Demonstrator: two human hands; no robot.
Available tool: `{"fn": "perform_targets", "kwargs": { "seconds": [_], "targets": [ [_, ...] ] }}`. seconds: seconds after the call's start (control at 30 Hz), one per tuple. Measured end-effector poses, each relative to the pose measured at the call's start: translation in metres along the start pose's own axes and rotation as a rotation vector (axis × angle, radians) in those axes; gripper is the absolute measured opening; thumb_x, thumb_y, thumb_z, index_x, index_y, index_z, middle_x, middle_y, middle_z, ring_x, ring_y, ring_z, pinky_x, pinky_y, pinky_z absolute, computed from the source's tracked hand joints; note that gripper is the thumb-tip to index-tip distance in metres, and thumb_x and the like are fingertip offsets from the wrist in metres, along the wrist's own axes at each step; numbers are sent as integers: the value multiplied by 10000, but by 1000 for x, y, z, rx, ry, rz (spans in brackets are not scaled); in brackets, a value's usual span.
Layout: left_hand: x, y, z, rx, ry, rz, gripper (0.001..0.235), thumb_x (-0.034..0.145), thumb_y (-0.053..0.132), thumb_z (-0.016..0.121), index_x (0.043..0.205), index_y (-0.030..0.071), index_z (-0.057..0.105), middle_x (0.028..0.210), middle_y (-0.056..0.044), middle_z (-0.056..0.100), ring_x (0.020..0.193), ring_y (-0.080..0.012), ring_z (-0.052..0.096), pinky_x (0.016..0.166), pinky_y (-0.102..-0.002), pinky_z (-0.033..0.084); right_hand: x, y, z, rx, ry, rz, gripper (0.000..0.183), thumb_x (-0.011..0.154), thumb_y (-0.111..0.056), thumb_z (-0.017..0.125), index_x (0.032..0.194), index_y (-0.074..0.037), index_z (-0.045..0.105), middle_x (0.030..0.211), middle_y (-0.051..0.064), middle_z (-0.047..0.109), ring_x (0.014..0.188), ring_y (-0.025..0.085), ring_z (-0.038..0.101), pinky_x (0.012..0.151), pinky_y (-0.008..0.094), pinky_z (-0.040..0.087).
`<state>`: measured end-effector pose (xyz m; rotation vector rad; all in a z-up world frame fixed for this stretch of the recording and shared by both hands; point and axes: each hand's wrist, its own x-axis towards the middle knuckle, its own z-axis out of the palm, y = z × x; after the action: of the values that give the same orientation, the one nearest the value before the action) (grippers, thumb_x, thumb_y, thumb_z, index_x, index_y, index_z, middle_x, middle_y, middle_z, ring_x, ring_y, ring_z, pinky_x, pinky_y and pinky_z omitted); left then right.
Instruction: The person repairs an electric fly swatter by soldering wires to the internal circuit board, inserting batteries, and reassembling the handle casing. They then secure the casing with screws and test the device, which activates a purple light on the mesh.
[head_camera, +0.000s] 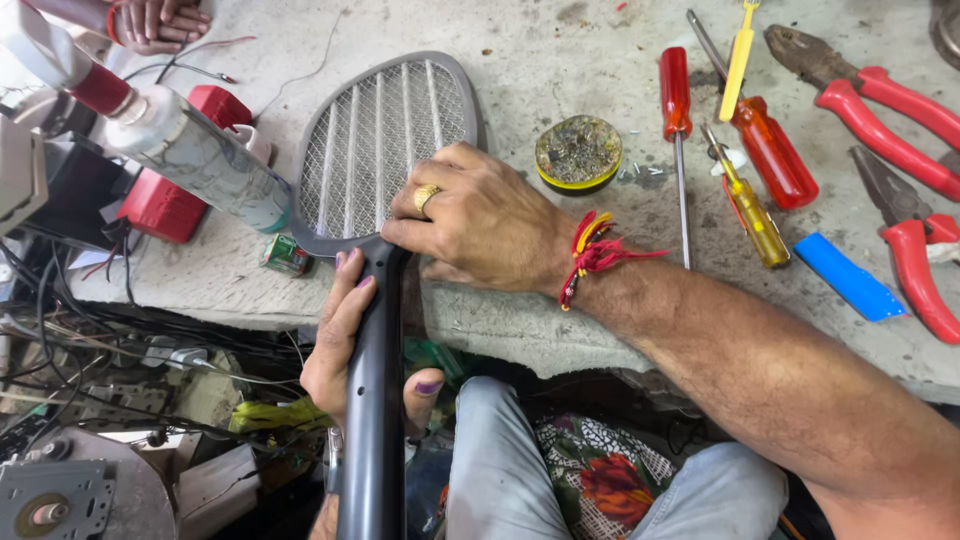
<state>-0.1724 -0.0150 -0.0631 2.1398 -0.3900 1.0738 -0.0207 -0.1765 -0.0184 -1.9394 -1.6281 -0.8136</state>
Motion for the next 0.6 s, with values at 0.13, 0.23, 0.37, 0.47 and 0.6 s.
{"fn": "perform_targets", "kwargs": {
  "seconds": [0.13, 0.23, 0.37, 0.47, 0.6],
  "targets": [
    [13, 7, 2, -154, 33, -22, 973, 945, 686, 674, 1438, -133, 492, 1501, -329, 558, 1406, -369, 579, 1205, -429, 462, -1, -1, 0, -90, 116, -43, 427, 785, -258, 858, 1170, -108, 749, 1162, 28, 726, 1157, 209, 640, 1043, 417, 473],
    [19, 13, 5, -262, 15, -55, 991, 965, 697, 675, 1478, -130, 488, 1487, -330, 545, 1436, -362, 550, 1258, -418, 414, -5, 3, -4, -182, 180, -79, 376, 847, -226, 842, 1191, -113, 741, 1177, 10, 720, 1177, 201, 643, 1068, 418, 469],
    [31, 14, 6, -221, 8, -52, 1004, 936, 733, 661, 1442, -123, 522, 1453, -318, 585, 1404, -356, 597, 1231, -410, 462, -5, 8, -11, -142, 226, -83, 417, 837, -242, 810, 1210, -78, 725, 1194, 46, 714, 1144, 226, 644, 1037, 448, 455],
    [39, 10, 7, -193, -6, -1, 950, 926, 692, 696, 1416, -108, 549, 1451, -315, 598, 1405, -366, 602, 1224, -415, 466, -3, 8, -12, -135, 252, -91, 370, 903, -215, 773, 1238, -66, 716, 1235, 62, 708, 1170, 217, 645, 1069, 441, 459],
    [50, 5, 4, -16, -88, 62, 709, 877, 452, 820, 1315, -63, 606, 1376, -298, 648, 1325, -372, 665, 1128, -433, 540, -3, 9, -11, -243, 221, -109, 246, 903, -133, 726, 1123, -23, 727, 1126, 88, 709, 1127, 238, 671, 1078, 445, 506]
  ]
}}
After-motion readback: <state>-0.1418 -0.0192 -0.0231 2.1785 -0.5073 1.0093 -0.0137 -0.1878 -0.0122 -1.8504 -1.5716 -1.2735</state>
